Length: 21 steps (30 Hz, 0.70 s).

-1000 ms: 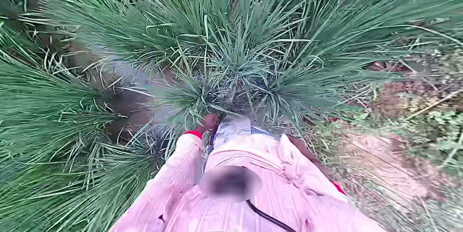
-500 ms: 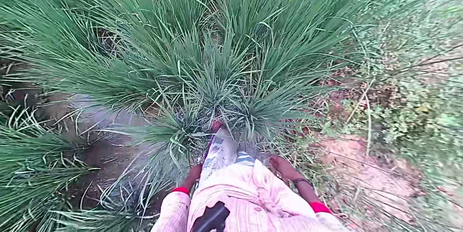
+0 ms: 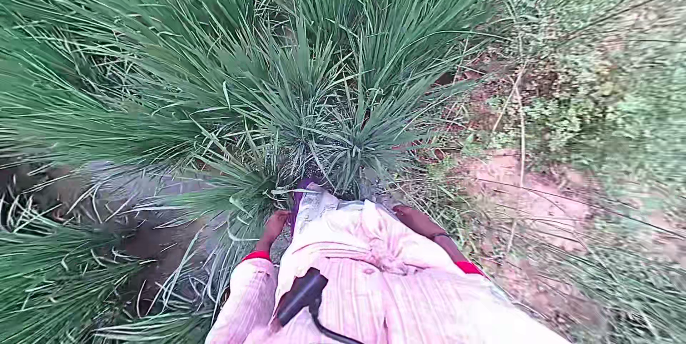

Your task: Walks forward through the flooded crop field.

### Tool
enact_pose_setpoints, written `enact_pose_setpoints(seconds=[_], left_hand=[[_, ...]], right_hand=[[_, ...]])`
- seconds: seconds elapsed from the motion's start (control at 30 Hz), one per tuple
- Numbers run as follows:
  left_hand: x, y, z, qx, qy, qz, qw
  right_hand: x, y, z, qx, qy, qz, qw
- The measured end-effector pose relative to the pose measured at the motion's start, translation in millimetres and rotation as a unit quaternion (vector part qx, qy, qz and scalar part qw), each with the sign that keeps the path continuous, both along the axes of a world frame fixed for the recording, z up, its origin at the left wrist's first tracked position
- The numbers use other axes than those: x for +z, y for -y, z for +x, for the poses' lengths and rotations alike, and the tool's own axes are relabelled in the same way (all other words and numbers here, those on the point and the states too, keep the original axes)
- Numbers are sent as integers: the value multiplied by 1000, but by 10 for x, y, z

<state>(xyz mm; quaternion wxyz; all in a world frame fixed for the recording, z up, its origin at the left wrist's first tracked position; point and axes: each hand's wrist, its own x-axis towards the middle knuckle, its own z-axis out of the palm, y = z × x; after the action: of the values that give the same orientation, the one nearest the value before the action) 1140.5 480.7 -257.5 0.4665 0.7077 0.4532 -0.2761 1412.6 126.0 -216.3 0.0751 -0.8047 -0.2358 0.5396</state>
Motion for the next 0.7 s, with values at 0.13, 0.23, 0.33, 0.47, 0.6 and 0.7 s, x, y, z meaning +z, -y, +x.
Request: enact_pose_setpoints(seconds=[0.13, 0.23, 0.33, 0.47, 0.6, 0.7], left_hand=[[-141, -42, 174, -39, -3, -33, 999], [-449, -69, 107, -60, -7, -26, 998], [-808, -164, -42, -76, -34, -33, 996], [-1096, -390, -8, -130, -89, -52, 986], [-832, -795, 639, -164, -129, -66, 976], [-355, -1179, 1492, -168, -62, -46, 983]], right_hand=[[8, -130, 100, -6, -1, 13, 1000], [44, -293, 171, -7, -21, 36, 999], [93, -494, 277, 2, -41, 45, 998], [514, -840, 573, -21, -76, 76, 994], [807, -1039, 1031, -131, -113, 158, 972], [1117, -1378, 1564, -193, -138, 155, 959]])
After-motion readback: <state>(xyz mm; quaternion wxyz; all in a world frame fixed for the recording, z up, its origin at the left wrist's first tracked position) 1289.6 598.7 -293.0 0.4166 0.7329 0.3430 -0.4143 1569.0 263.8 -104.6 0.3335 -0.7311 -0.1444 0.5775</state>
